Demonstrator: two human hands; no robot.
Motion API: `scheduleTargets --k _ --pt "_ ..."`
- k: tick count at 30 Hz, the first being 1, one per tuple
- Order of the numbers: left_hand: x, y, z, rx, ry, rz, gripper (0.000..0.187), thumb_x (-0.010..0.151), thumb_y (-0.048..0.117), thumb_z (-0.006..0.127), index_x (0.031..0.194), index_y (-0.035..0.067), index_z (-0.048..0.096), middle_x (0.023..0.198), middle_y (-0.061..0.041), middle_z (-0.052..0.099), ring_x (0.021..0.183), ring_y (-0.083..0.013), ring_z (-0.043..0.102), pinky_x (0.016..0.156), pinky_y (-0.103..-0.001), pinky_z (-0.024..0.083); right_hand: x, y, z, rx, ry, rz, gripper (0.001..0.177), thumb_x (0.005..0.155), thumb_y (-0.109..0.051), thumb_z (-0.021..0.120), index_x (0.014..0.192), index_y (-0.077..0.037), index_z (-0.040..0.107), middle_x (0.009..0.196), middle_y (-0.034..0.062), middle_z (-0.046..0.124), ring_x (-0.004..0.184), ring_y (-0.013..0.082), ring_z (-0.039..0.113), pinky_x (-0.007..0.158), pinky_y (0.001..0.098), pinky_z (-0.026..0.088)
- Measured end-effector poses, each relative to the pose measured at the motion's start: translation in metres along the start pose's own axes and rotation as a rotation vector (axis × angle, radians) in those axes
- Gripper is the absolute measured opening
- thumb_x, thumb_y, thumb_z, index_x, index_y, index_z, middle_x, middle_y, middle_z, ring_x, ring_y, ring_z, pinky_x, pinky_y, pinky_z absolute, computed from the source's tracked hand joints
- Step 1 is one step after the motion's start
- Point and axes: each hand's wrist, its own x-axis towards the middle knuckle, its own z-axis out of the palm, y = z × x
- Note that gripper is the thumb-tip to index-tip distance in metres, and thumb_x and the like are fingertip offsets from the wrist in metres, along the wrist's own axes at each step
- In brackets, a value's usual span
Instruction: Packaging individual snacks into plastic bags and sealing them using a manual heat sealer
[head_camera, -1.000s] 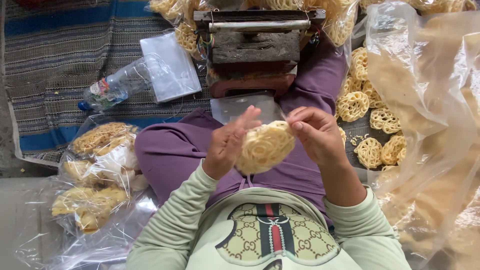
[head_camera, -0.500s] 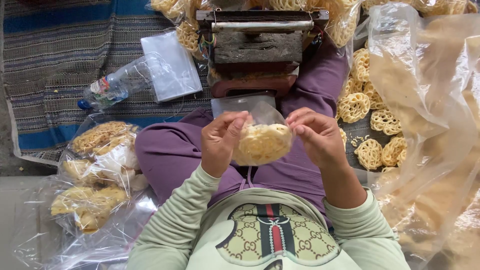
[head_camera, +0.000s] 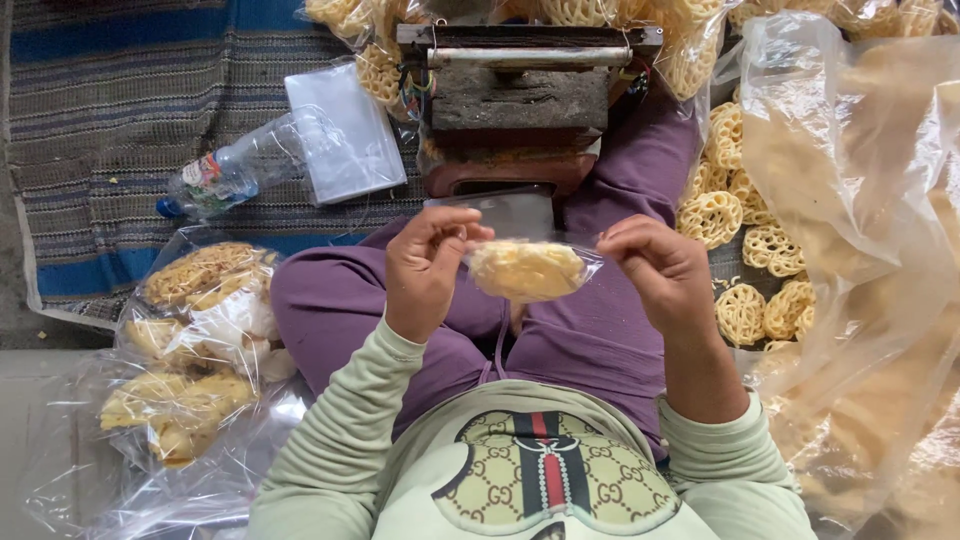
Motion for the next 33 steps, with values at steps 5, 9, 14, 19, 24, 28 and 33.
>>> scheduleTargets --k 5,9,14,19,24,28,33 --pt "0.009 -0.004 -0.001 0.165 -0.022 0.036 0.024 0.086 -0.009 0.069 0.106 0.0 0.077 0.095 -0.014 0.075 0.092 -0.0226 0.073 0.081 -0.036 0.061 0.002 -0.001 0.001 -0.116 -0.001 -0.006 0.018 0.08 0.014 0.077 0.094 0.007 0.07 0.087 0.0179 0.064 0.083 0.0235 0.063 0.079 0.0339 0.053" --pt "0.026 -0.023 -0.015 0.637 -0.1 0.425 0.021 0.088 0.002 0.076 0.107 0.01 0.08 0.094 -0.007 0.076 0.09 -0.0267 0.075 0.083 -0.037 0.06 0.021 -0.006 0.008 -0.482 -0.016 -0.141 0.022 0.081 0.005 0.082 0.101 -0.004 0.079 0.085 0.0097 0.07 0.075 0.0218 0.066 0.071 0.0334 0.054" --pt "0.07 -0.049 -0.022 0.719 -0.165 0.435 0.008 0.097 0.014 0.067 0.096 0.01 0.074 0.089 -0.008 0.073 0.088 -0.0288 0.072 0.081 -0.04 0.058 0.058 0.025 0.007 -0.467 0.035 -0.187 0.014 0.085 0.005 0.077 0.094 -0.006 0.079 0.094 0.0155 0.067 0.091 0.0328 0.065 0.085 0.043 0.052" --pt "0.111 -0.093 0.009 0.268 -0.053 0.115 0.017 0.103 0.02 0.057 0.096 0.006 0.064 0.093 -0.014 0.074 0.09 -0.0296 0.073 0.081 -0.044 0.061 0.118 0.058 0.04 0.352 0.488 0.237 0.005 0.093 -0.002 0.069 0.096 -0.001 0.072 0.087 0.0105 0.07 0.085 0.0161 0.071 0.08 0.0263 0.059" --pt "0.137 -0.151 0.036 -0.279 0.395 -0.278 0.007 0.098 0.017 0.064 0.095 0.01 0.063 0.087 -0.005 0.074 0.079 -0.0139 0.075 0.067 -0.026 0.062 0.151 0.154 0.032 0.518 0.639 0.32 0.007 0.094 -0.007 0.075 0.098 -0.003 0.071 0.075 0.0086 0.072 0.068 0.0157 0.071 0.061 0.0235 0.058" --pt "0.144 -0.161 0.038 -0.351 0.455 -0.357 0.008 0.093 0.016 0.072 0.094 0.01 0.068 0.086 -0.005 0.076 0.078 -0.0138 0.076 0.067 -0.027 0.064 0.152 0.169 0.034 0.484 0.731 0.337 0.007 0.092 -0.008 0.077 0.094 -0.004 0.071 0.07 0.0081 0.07 0.061 0.0128 0.068 0.055 0.0207 0.053" --pt "0.151 -0.181 0.037 -0.386 0.519 -0.432 0.009 0.091 0.02 0.073 0.09 0.011 0.071 0.085 -0.007 0.078 0.079 -0.0169 0.077 0.069 -0.031 0.063 0.154 0.17 0.039 0.52 0.798 0.296 0.009 0.092 -0.006 0.075 0.087 -0.003 0.068 0.067 0.0101 0.069 0.06 0.0155 0.068 0.055 0.0239 0.056"
